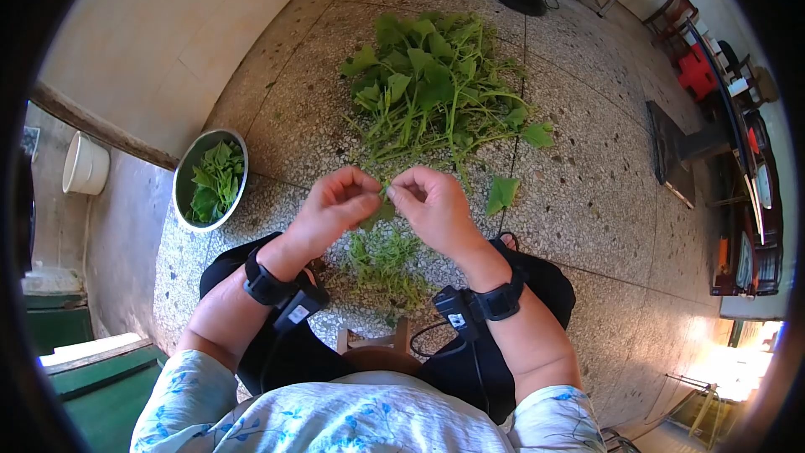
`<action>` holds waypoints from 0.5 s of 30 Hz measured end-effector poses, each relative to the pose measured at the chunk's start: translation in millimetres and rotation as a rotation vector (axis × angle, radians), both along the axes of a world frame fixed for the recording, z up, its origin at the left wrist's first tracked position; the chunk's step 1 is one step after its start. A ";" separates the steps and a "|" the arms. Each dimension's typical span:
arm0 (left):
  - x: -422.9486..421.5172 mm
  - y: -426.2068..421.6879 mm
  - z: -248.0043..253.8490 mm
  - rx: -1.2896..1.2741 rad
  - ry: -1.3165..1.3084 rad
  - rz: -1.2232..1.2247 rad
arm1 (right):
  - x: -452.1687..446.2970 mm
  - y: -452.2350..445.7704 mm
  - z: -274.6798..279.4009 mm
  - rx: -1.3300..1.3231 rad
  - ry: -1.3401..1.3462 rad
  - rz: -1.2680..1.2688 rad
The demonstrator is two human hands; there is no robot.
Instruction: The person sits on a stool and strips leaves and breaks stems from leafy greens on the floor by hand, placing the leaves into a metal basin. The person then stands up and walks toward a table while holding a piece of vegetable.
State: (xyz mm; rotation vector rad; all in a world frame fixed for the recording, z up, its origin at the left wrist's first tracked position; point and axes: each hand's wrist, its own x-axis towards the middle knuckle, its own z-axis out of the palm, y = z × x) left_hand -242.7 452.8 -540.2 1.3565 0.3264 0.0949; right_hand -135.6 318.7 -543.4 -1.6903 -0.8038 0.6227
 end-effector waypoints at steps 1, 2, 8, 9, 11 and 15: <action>0.4 2.8 4.4 -0.001 0.000 0.001 | 1.5 -0.7 5.4 0.011 0.020 0.009; 1.5 6.7 9.1 -0.197 0.056 0.017 | 1.8 -1.3 13.0 0.032 0.065 0.014; 1.0 11.7 -4.7 -0.086 0.023 -0.116 | -5.6 1.3 12.6 0.069 0.019 0.047; 1.0 11.2 -5.8 -0.086 0.023 -0.113 | -6.4 1.9 12.6 0.069 0.018 0.050; 0.9 9.9 -6.7 0.062 0.037 -0.036 | -7.8 3.3 13.1 0.045 -0.194 0.001; -0.1 6.8 -3.9 0.199 0.061 0.016 | -11.1 5.0 18.4 0.047 -0.450 0.005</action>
